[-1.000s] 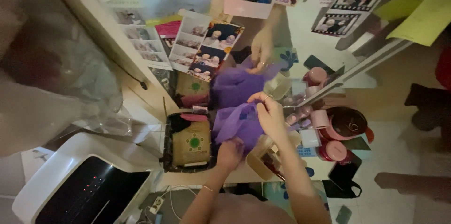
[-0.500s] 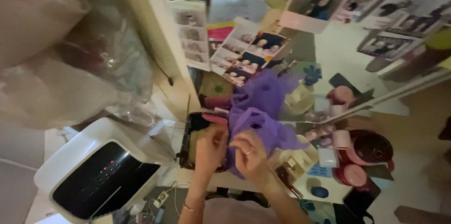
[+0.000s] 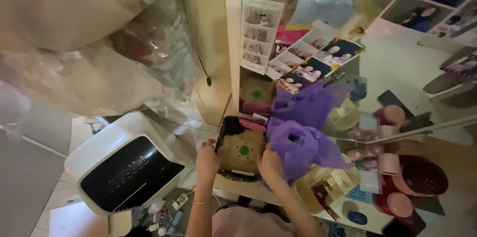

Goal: Organizing various makeup and skincare products into containers and plastic bags at a vanity.

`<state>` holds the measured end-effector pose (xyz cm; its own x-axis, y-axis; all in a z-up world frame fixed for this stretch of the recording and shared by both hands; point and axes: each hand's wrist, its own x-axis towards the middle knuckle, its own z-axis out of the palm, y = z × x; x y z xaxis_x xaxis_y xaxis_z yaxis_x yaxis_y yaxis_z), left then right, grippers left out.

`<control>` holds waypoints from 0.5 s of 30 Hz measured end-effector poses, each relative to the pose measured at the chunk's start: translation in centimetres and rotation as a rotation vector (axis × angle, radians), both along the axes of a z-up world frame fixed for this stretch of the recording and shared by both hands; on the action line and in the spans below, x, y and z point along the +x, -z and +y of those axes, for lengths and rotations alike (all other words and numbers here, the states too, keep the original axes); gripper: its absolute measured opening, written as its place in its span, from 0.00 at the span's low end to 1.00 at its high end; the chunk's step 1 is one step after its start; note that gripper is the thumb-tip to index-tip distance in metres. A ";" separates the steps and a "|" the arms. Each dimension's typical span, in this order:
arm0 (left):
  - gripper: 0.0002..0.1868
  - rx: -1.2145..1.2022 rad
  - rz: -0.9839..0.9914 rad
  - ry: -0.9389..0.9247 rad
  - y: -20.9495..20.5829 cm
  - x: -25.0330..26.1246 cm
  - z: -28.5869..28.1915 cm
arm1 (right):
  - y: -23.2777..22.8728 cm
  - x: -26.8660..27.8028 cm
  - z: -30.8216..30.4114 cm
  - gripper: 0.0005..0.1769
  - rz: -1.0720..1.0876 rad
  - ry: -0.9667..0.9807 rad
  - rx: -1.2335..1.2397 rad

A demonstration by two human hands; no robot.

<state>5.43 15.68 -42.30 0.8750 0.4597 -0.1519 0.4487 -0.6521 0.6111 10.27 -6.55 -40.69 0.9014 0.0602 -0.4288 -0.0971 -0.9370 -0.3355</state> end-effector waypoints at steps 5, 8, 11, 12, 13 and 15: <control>0.21 0.041 0.104 0.146 0.4 1.3 0.9 | 4.4 0.8 0.0 0.31 -0.039 -0.001 -0.077; 0.18 0.180 0.032 0.262 2.1 1.8 1.3 | 7.2 1.2 -0.2 0.24 0.027 0.021 -0.074; 0.15 0.151 0.080 0.260 2.3 2.9 1.6 | 4.3 0.9 0.3 0.26 0.026 0.049 -0.063; 0.15 0.175 0.126 0.263 2.4 3.1 1.6 | 2.5 0.6 0.6 0.31 -0.009 0.036 -0.047; 0.16 0.198 0.172 0.266 2.5 3.3 1.5 | 0.7 0.1 0.9 0.35 -0.041 0.024 -0.032; 0.19 0.176 0.158 0.288 1.1 3.0 1.7 | 2.1 0.1 0.7 0.36 -0.055 0.060 0.002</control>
